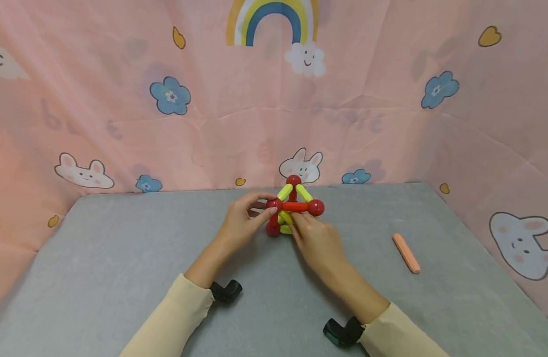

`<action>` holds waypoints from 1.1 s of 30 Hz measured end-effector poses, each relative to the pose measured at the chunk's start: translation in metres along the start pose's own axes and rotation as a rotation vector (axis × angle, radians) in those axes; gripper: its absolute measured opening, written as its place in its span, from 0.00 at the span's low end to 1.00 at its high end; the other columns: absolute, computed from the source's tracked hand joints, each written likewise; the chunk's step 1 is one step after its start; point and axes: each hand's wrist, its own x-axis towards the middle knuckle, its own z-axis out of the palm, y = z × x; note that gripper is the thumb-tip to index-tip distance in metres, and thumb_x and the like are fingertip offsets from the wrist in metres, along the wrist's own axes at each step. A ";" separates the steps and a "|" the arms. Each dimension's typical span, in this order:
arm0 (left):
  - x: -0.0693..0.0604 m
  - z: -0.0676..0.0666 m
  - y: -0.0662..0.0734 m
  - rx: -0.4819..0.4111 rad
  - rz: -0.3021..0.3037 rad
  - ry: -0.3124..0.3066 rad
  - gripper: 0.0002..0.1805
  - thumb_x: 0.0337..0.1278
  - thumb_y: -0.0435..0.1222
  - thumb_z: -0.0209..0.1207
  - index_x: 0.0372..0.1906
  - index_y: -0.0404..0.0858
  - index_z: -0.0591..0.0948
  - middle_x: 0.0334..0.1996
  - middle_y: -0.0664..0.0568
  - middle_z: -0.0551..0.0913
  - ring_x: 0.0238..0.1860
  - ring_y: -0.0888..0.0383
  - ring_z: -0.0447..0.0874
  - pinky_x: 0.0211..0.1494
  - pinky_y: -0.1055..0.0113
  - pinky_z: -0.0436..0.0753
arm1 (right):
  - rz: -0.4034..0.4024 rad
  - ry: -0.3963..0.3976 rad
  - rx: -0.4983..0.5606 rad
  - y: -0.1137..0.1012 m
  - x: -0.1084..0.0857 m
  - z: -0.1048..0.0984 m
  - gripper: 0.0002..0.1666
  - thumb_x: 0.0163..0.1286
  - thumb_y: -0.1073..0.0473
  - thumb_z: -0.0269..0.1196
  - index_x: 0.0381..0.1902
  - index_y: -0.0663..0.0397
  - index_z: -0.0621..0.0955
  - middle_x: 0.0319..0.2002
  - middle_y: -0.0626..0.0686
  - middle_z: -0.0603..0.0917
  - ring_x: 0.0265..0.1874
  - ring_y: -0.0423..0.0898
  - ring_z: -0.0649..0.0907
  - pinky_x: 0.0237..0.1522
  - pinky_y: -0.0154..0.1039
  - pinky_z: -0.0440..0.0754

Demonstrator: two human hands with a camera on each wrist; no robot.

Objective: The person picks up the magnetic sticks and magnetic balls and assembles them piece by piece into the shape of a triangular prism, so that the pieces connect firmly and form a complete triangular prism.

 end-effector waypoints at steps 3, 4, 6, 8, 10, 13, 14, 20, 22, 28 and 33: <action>0.001 0.000 -0.001 0.007 -0.005 0.005 0.15 0.66 0.38 0.65 0.55 0.42 0.83 0.52 0.50 0.87 0.51 0.53 0.88 0.51 0.58 0.89 | -0.010 0.005 -0.007 0.000 0.001 0.002 0.20 0.61 0.61 0.74 0.51 0.61 0.85 0.41 0.57 0.91 0.34 0.52 0.91 0.41 0.44 0.89; 0.001 -0.001 -0.001 0.010 -0.006 0.006 0.15 0.66 0.38 0.65 0.55 0.42 0.83 0.52 0.50 0.87 0.52 0.53 0.88 0.51 0.59 0.89 | -0.013 0.009 -0.007 0.000 0.002 0.003 0.20 0.60 0.62 0.75 0.51 0.61 0.85 0.41 0.57 0.91 0.34 0.52 0.91 0.40 0.44 0.89; 0.001 -0.001 -0.002 0.018 -0.007 0.009 0.15 0.66 0.38 0.65 0.55 0.42 0.83 0.52 0.50 0.87 0.52 0.53 0.88 0.50 0.60 0.89 | -0.020 0.021 -0.005 0.001 0.002 0.005 0.21 0.60 0.62 0.75 0.50 0.61 0.85 0.41 0.58 0.91 0.34 0.52 0.91 0.40 0.44 0.90; 0.001 -0.002 -0.002 0.020 -0.006 0.014 0.15 0.66 0.38 0.65 0.55 0.42 0.83 0.52 0.50 0.87 0.51 0.53 0.88 0.50 0.61 0.89 | -0.028 0.031 0.002 0.001 0.004 0.006 0.21 0.60 0.62 0.75 0.51 0.62 0.85 0.41 0.59 0.91 0.35 0.53 0.91 0.40 0.45 0.89; 0.002 -0.002 -0.002 0.021 -0.002 0.017 0.15 0.66 0.38 0.65 0.55 0.42 0.84 0.52 0.51 0.87 0.51 0.54 0.88 0.50 0.61 0.89 | -0.032 0.042 0.008 0.002 0.005 0.008 0.21 0.61 0.62 0.74 0.51 0.62 0.84 0.42 0.59 0.91 0.36 0.53 0.91 0.41 0.45 0.89; 0.004 -0.003 -0.002 0.013 0.014 0.025 0.15 0.65 0.38 0.65 0.55 0.43 0.84 0.52 0.51 0.87 0.51 0.54 0.89 0.49 0.61 0.89 | -0.033 0.054 0.019 0.003 0.008 0.010 0.21 0.61 0.62 0.74 0.51 0.63 0.84 0.43 0.60 0.90 0.37 0.54 0.91 0.43 0.45 0.89; 0.005 -0.004 -0.002 0.012 0.020 0.027 0.15 0.65 0.38 0.65 0.55 0.43 0.84 0.52 0.51 0.87 0.51 0.54 0.89 0.49 0.60 0.89 | -0.034 0.061 0.019 0.003 0.009 0.010 0.20 0.61 0.62 0.73 0.51 0.64 0.84 0.43 0.60 0.90 0.37 0.54 0.91 0.43 0.45 0.89; 0.006 -0.004 -0.001 0.002 0.036 0.029 0.15 0.64 0.38 0.66 0.55 0.43 0.84 0.52 0.51 0.87 0.50 0.54 0.89 0.49 0.59 0.89 | -0.075 0.118 0.036 0.008 0.010 0.001 0.16 0.60 0.62 0.75 0.45 0.63 0.87 0.37 0.58 0.91 0.32 0.52 0.91 0.38 0.42 0.89; 0.005 -0.003 -0.001 -0.003 0.044 0.030 0.15 0.64 0.37 0.66 0.55 0.42 0.84 0.52 0.51 0.87 0.50 0.54 0.89 0.49 0.59 0.89 | -0.066 0.126 0.071 0.013 0.009 -0.009 0.14 0.60 0.61 0.75 0.43 0.61 0.87 0.34 0.57 0.91 0.29 0.50 0.90 0.35 0.40 0.89; 0.002 0.000 -0.002 -0.018 0.049 0.010 0.16 0.63 0.35 0.67 0.55 0.40 0.84 0.52 0.49 0.87 0.49 0.53 0.90 0.50 0.63 0.89 | 0.195 0.017 0.278 0.041 0.003 -0.042 0.09 0.64 0.57 0.72 0.35 0.58 0.89 0.27 0.53 0.90 0.24 0.45 0.86 0.29 0.36 0.84; 0.001 0.001 -0.002 -0.030 -0.025 -0.016 0.17 0.65 0.37 0.66 0.57 0.41 0.83 0.53 0.48 0.87 0.48 0.51 0.90 0.52 0.64 0.88 | 0.359 -0.277 0.311 0.056 -0.003 -0.046 0.21 0.67 0.52 0.69 0.50 0.62 0.85 0.37 0.58 0.91 0.31 0.48 0.89 0.29 0.36 0.85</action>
